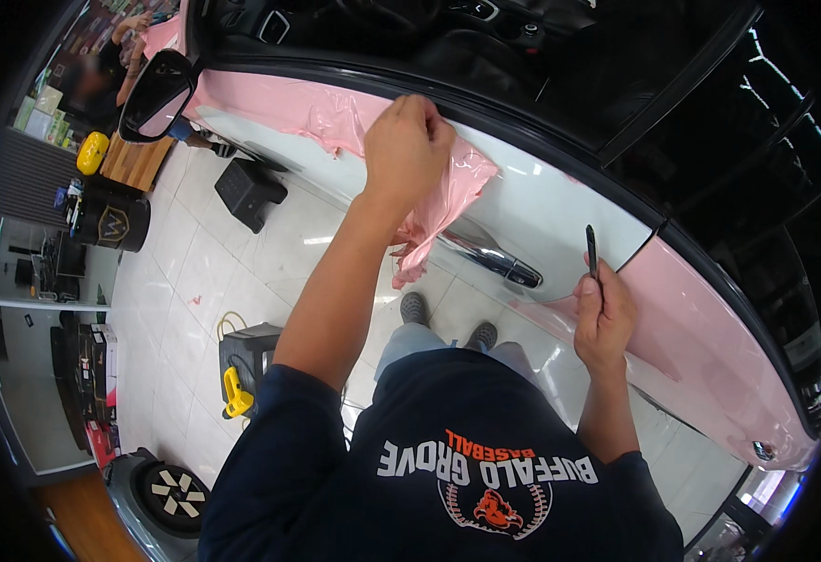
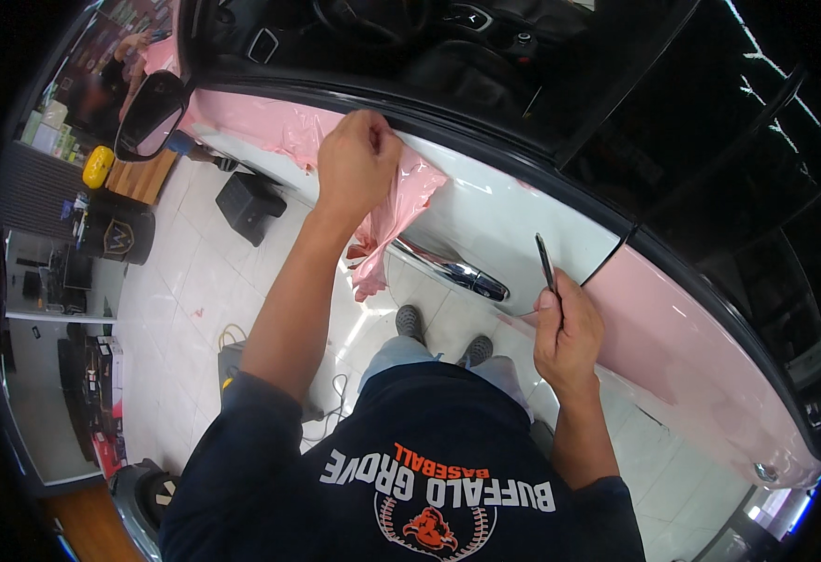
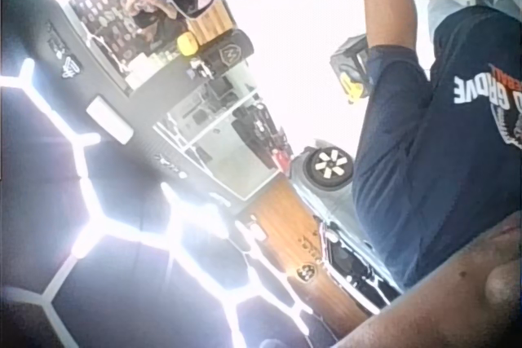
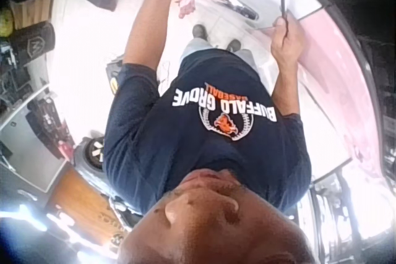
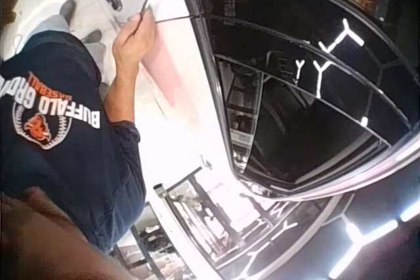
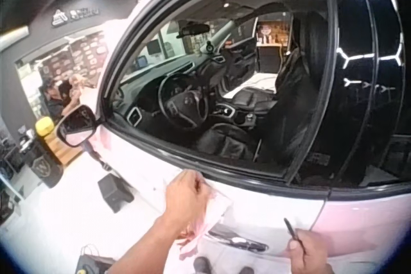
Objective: The person applies a pink vinyl wrap to the side of a white car, using a plastic squeegee to smooth the material and a knife to trim the edges around the door handle and window frame. The person carefully peels back the wrap to adjust the fit and continues to smooth and trim the vinyl along the car's contours.
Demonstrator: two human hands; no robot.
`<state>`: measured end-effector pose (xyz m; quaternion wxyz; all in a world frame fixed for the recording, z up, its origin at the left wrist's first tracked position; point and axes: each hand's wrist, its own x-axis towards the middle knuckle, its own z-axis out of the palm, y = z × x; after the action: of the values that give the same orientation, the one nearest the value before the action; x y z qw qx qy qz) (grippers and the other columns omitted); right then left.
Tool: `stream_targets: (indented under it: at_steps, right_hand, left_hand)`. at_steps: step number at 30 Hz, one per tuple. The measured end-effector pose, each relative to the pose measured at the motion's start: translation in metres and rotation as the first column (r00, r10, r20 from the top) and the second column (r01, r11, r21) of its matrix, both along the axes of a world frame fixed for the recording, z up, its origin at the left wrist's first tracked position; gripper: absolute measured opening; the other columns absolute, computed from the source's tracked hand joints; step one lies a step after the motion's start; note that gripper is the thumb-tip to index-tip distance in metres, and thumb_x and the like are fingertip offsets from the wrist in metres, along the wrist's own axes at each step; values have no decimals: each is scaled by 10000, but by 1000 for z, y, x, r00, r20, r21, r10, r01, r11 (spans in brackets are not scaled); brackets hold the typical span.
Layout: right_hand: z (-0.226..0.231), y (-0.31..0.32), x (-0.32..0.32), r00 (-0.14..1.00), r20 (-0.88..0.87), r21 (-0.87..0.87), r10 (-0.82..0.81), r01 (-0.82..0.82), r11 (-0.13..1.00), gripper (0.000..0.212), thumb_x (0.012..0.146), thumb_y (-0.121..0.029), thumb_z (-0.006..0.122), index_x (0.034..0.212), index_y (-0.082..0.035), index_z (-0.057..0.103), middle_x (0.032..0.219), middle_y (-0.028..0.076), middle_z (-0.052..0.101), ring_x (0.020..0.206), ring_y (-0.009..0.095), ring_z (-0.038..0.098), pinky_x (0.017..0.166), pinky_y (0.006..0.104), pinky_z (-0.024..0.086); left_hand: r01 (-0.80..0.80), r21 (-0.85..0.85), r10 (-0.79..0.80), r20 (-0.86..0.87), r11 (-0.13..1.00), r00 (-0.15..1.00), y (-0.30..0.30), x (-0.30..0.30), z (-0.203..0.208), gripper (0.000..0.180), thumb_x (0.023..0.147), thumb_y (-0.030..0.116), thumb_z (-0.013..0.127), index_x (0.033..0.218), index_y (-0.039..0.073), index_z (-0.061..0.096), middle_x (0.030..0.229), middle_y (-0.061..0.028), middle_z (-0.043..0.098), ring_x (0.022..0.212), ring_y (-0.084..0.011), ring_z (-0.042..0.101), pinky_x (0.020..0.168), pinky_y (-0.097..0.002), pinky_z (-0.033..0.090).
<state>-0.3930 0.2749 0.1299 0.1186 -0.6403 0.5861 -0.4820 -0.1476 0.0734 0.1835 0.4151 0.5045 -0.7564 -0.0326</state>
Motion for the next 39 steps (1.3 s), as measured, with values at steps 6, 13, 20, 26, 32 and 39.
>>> stream_targets:
  at_steps: [6,13,20,26,32,39]
  right_hand:
    - [0,1,-4,1000,-19,-10,11,-11,1000,275,1024,-100,533,1220,58,642,755,41,600,623,103,538,574,248,437]
    - [0,0,-1,998,53,0,25,-25,1000,285,1011,-78,511,1229,57,637,749,34,586,651,110,536,607,263,444]
    - [21,23,-15,982,71,171,176,-186,968,433,894,33,486,1316,43,579,787,121,626,671,227,602,654,325,491]
    - [-10,85,-19,906,69,800,418,-301,519,544,876,-75,522,1419,-66,560,994,229,703,893,421,683,861,472,525]
    - [-161,208,21,912,73,985,403,-130,114,422,839,-121,588,1239,7,636,1139,301,673,1126,428,639,952,480,515]
    - [-197,204,158,994,-89,972,57,74,221,281,850,-125,553,988,86,678,1007,347,674,999,462,672,882,540,526]
  left_hand:
    - [185,92,-152,-291,978,945,31,1,-6,108,879,81,613,894,-21,645,753,-122,633,669,-191,598,623,-317,481]
    - [2,281,12,-51,960,999,36,10,9,431,908,339,720,1060,-59,658,989,-195,693,834,-262,681,741,-365,540]
    - [9,416,-73,137,909,988,46,14,21,436,907,223,659,1209,-77,565,1150,-289,648,1009,-416,675,836,-449,540]
    - [178,386,-264,182,905,947,25,54,29,233,894,49,551,1070,-74,641,973,-249,644,923,-429,636,809,-475,502]
    - [428,388,-478,35,816,878,-7,74,29,175,872,35,566,971,-66,671,889,-208,615,849,-392,616,755,-444,482]
    - [698,449,-701,-196,557,685,-47,86,31,169,887,52,550,902,-67,669,897,-208,612,852,-386,610,777,-442,485]
